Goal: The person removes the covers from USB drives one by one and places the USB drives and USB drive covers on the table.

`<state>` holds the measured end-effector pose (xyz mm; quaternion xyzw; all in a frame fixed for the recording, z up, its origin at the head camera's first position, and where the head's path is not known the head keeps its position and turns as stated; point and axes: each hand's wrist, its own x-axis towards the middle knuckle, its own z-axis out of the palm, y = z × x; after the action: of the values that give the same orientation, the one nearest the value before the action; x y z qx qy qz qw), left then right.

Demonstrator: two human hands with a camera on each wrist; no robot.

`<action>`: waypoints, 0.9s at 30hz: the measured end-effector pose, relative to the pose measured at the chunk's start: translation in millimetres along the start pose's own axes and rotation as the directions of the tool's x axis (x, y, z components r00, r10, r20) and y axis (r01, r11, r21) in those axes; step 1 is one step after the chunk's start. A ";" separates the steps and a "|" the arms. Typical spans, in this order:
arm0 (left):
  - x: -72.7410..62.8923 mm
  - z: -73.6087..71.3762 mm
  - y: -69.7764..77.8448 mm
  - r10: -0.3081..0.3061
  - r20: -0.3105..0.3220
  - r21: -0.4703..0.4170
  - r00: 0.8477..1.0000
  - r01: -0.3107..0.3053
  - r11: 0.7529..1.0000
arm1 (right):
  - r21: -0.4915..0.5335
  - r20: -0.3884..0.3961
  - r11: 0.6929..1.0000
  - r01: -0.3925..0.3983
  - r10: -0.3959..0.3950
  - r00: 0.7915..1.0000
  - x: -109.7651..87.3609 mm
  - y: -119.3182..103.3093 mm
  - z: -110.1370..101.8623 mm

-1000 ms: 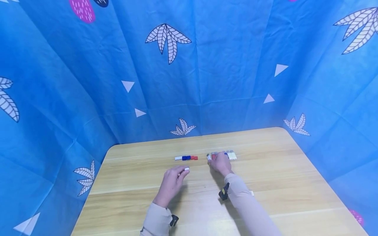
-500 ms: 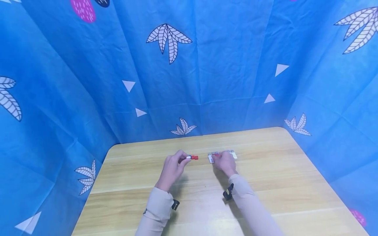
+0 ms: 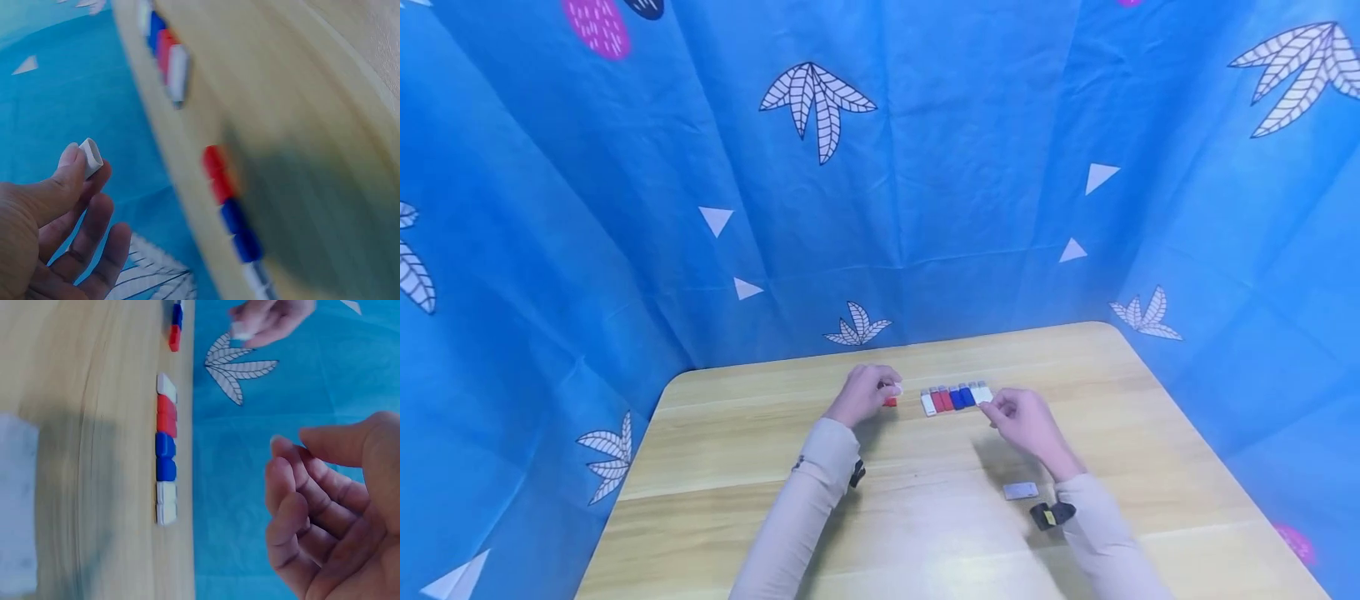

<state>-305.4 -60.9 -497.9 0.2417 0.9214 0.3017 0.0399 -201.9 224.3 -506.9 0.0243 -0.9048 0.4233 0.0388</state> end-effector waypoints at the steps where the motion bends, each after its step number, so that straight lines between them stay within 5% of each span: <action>1: 4.9 3.6 -2.6 -0.015 0.018 -0.003 1.000 0.015 1.000 | -0.005 0.007 1.000 0.019 -0.019 1.000 -3.8 0.6 -2.8; 10: 31.1 31.9 -17.4 -0.085 0.101 0.058 0.991 0.080 0.995 | -0.140 0.108 0.983 0.119 -0.104 0.989 -34.5 4.0 -13.8; 16: 28.7 38.8 -24.1 -0.138 0.096 0.120 0.986 0.126 0.985 | -0.249 0.182 0.962 0.111 -0.066 0.981 -47.6 9.6 -12.1; 27: 29.3 46.1 -34.5 -0.151 0.084 0.110 0.985 0.141 0.984 | -0.279 0.346 0.943 0.182 -0.078 0.935 -61.5 20.6 -12.0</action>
<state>-335.6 -46.6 -553.2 0.1888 0.9482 0.2385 0.0916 -141.6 247.4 -520.6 0.1491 -0.9494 0.2640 -0.0817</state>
